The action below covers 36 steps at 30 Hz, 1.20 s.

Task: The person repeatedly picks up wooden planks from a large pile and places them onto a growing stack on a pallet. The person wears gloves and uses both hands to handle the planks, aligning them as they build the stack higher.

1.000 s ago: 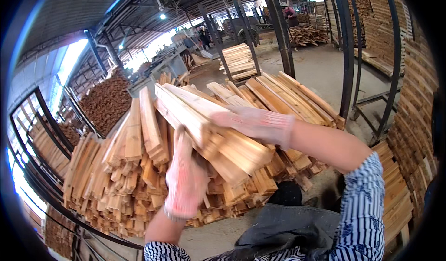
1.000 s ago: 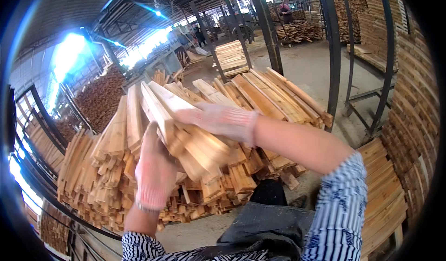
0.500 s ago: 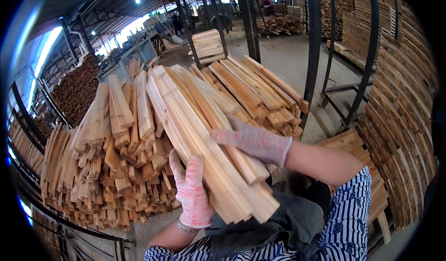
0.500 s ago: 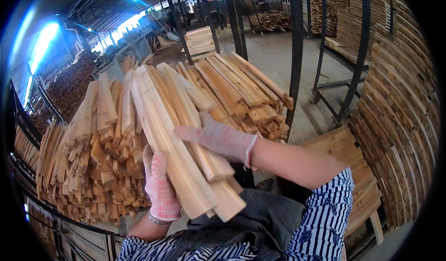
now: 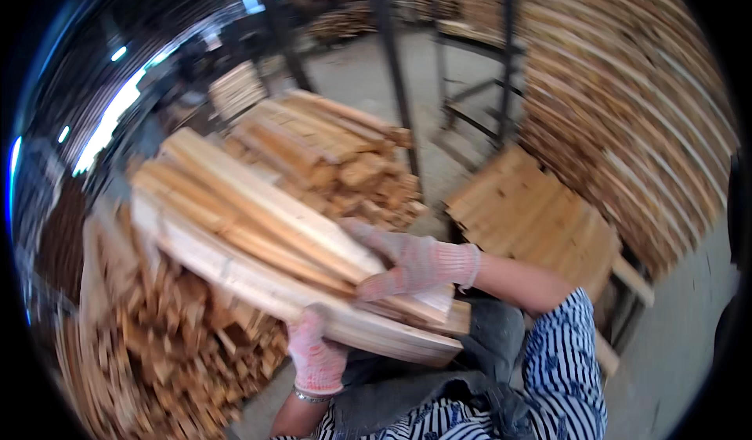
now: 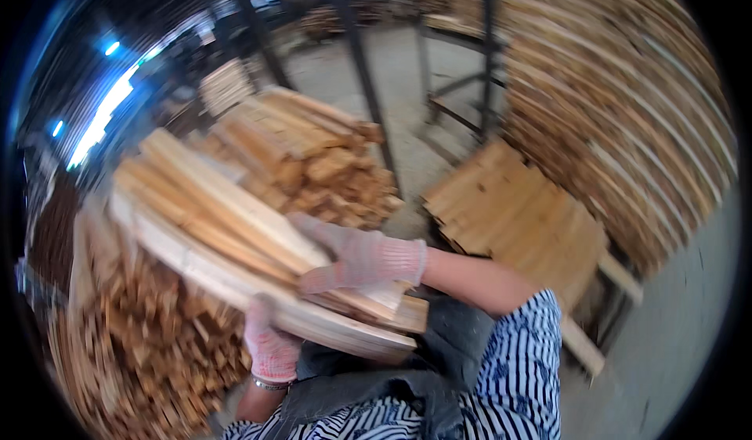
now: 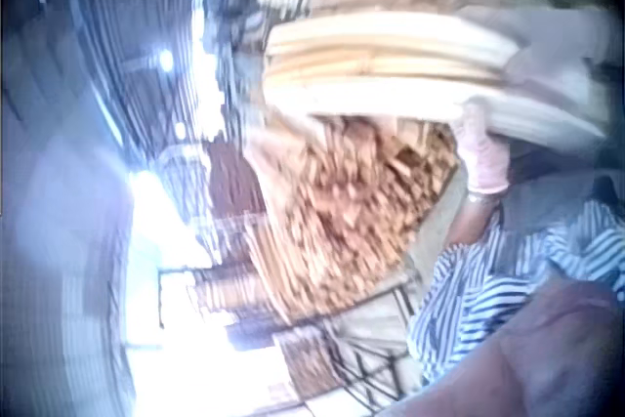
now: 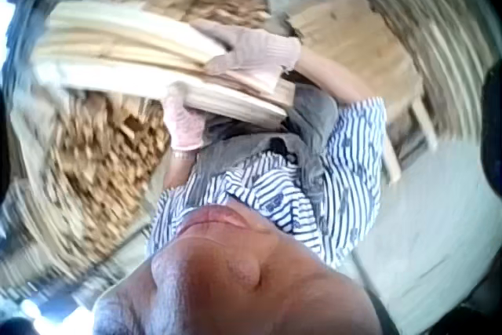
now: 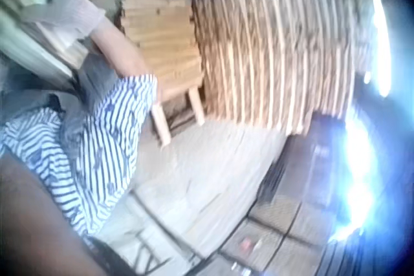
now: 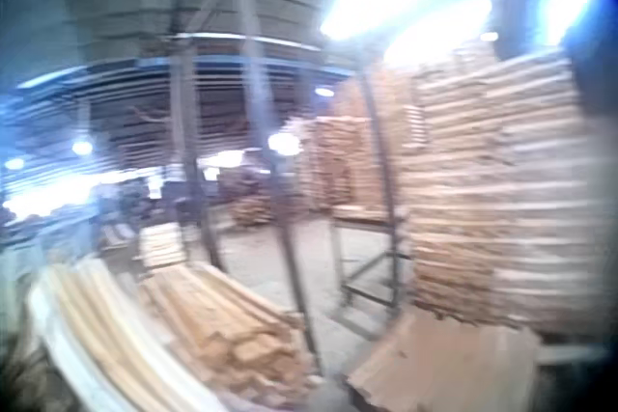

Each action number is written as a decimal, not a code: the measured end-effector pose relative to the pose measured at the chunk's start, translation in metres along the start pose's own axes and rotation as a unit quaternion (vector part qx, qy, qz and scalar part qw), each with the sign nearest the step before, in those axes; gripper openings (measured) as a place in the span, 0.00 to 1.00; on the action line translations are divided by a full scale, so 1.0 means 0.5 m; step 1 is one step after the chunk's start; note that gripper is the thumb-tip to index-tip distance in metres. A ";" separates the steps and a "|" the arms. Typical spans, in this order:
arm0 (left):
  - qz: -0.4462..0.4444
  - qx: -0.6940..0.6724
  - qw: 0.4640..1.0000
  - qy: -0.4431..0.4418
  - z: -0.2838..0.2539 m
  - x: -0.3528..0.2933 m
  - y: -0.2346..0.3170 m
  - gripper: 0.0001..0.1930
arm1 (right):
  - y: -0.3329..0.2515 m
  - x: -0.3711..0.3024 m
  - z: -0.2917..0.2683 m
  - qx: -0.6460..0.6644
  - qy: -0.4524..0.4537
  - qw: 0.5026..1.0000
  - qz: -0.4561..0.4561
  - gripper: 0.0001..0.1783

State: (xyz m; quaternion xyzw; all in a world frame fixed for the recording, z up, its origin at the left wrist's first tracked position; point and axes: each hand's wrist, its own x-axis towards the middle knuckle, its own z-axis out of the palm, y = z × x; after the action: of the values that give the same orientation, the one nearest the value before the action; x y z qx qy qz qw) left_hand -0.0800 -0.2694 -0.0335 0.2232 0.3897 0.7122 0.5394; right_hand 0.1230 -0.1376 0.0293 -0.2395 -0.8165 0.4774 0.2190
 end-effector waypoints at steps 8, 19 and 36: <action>0.064 0.092 0.979 -0.169 0.045 0.144 -0.045 0.35 | 0.019 -0.195 -0.076 -0.072 0.235 0.959 -0.137 0.66; 0.045 0.280 0.817 -0.502 0.374 0.340 -0.332 0.36 | 0.135 -0.418 -0.159 -0.036 0.462 0.877 -0.124 0.63; -0.228 0.378 0.583 -0.682 0.623 0.402 -0.746 0.50 | 0.466 -0.599 -0.155 -0.038 0.645 0.736 0.203 0.78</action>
State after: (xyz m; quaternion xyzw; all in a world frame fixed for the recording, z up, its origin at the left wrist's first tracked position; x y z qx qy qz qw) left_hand 0.3079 0.0604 -0.1651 0.7307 0.1801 -0.0075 0.6585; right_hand 0.4473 -0.1652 -0.1806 -0.6583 -0.4292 0.2108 0.5814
